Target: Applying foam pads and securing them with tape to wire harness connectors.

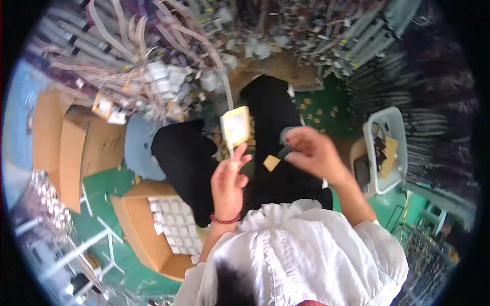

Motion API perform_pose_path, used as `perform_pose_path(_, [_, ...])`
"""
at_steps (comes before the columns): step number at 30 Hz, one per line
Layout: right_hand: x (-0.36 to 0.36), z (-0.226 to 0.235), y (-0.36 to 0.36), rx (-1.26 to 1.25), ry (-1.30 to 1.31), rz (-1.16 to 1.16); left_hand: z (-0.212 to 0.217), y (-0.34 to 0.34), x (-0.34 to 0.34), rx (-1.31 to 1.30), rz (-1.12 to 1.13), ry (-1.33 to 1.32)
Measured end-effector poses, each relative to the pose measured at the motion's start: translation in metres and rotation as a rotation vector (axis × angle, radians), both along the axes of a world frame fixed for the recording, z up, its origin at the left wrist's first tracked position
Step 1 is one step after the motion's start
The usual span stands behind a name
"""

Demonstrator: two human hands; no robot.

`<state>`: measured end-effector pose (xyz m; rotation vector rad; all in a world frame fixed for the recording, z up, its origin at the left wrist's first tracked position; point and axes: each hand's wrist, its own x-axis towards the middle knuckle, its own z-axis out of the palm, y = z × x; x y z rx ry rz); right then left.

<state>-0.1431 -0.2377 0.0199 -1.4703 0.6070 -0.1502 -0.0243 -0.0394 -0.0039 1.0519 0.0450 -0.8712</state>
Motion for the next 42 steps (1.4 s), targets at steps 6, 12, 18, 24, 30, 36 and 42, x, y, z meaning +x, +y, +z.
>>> perform_pose_path(6, [0.075, 0.013, 0.056, -0.298, -0.099, 0.347, 0.001, 0.021, -0.006, 0.024, 0.12, -0.12])
perform_pose_path(12, [0.067, -0.01, 0.072, 0.268, -0.273, 0.172, -0.007, 0.026, 0.003, -0.244, 0.236, 0.246])
perform_pose_path(18, [0.065, -0.003, 0.075, 0.049, -0.247, 0.144, -0.009, 0.024, 0.005, -0.366, 0.223, 0.343])
perform_pose_path(24, [0.062, -0.003, 0.069, -0.082, -0.136, -0.003, 0.004, 0.018, 0.006, -0.11, 0.11, -0.013])
perform_pose_path(30, [0.061, 0.005, 0.07, 0.086, -0.099, 0.078, 0.001, 0.018, 0.004, -0.116, 0.048, -0.12])
perform_pose_path(36, [0.057, -0.003, 0.06, 0.485, -0.069, 0.112, -0.003, 0.023, 0.005, -0.191, 0.013, -0.093])
perform_pose_path(42, [0.059, -0.006, 0.061, 0.707, -0.038, 0.127, -0.003, 0.025, 0.007, -0.235, -0.008, -0.104])
